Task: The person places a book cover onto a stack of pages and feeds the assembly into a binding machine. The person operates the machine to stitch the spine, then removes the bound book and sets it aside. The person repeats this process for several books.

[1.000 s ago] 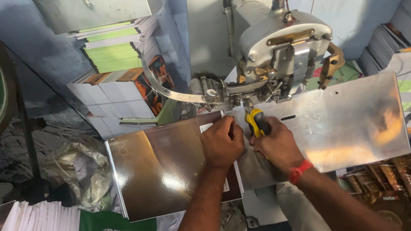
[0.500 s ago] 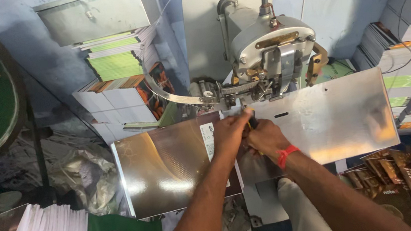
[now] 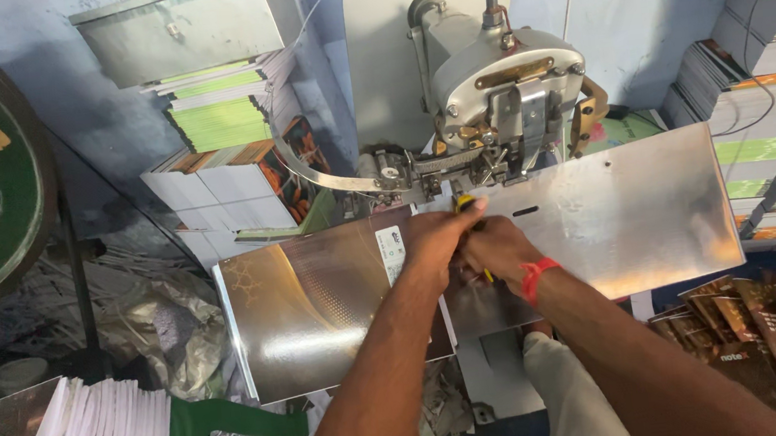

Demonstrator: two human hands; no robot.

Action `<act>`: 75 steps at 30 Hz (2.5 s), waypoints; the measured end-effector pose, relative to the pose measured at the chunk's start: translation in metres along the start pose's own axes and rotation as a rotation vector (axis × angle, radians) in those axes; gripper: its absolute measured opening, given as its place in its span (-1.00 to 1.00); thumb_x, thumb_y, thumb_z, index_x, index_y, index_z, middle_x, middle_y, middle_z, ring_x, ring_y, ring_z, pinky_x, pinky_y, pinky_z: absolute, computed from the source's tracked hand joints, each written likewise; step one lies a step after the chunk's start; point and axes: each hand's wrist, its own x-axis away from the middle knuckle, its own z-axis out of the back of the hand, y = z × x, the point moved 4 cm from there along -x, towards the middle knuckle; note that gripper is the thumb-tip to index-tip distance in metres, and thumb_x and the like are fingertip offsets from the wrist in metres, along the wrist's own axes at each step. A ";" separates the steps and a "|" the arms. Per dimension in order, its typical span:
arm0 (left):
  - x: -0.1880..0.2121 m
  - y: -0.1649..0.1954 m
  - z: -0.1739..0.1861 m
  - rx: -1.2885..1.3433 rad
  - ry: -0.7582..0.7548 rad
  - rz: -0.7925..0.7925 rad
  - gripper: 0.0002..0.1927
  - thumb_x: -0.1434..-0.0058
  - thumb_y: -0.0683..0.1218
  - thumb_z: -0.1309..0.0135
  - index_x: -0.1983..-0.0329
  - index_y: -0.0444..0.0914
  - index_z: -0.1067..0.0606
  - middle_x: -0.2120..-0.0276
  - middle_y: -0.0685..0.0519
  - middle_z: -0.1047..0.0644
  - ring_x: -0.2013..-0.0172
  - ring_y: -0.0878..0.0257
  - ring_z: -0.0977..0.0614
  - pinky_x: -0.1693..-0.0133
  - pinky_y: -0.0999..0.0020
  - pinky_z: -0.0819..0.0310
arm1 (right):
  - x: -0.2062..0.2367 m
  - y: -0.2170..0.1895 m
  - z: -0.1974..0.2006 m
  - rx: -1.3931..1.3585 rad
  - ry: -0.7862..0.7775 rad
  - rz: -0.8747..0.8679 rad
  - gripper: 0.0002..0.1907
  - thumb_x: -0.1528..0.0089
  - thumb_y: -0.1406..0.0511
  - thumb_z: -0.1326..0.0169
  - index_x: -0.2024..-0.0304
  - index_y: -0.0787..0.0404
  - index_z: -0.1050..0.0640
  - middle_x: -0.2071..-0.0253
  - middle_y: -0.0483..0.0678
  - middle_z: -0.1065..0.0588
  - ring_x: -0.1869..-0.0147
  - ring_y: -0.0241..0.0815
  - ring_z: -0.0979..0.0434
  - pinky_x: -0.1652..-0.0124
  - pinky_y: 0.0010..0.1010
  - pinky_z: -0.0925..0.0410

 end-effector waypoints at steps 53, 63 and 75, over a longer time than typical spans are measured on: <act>0.003 0.022 -0.058 -0.878 0.309 -0.730 -0.84 -0.16 -0.12 -0.10 0.43 -0.31 -0.60 0.46 -0.19 -0.61 0.39 -0.15 -0.67 0.31 0.03 -0.54 | 0.005 0.047 0.068 0.148 0.035 0.076 -0.64 0.18 0.52 -0.03 0.30 0.37 -0.56 0.50 -0.02 -0.47 0.47 -0.20 -0.41 0.46 -0.36 -0.29; 0.024 0.019 -0.048 -0.957 0.317 -0.928 -0.75 -0.26 -0.13 -0.04 0.06 -0.32 -0.57 0.25 -0.19 -0.64 0.29 -0.12 -0.69 0.22 0.06 -0.58 | 0.014 0.032 0.074 0.266 0.106 0.176 -0.75 0.06 0.49 -0.10 0.29 0.33 -0.57 0.47 -0.02 -0.53 0.42 -0.28 -0.49 0.39 -0.41 -0.35; -0.016 -0.003 -0.029 -1.502 0.281 -0.883 -0.72 -0.26 -0.15 0.00 -0.04 -0.26 -0.48 0.28 -0.10 -0.65 0.29 -0.05 -0.72 0.29 0.06 -0.61 | 0.011 0.012 0.064 0.197 0.096 0.099 -0.82 0.01 0.49 -0.06 0.33 0.33 -0.55 0.57 -0.06 -0.46 0.53 -0.24 -0.43 0.49 -0.37 -0.28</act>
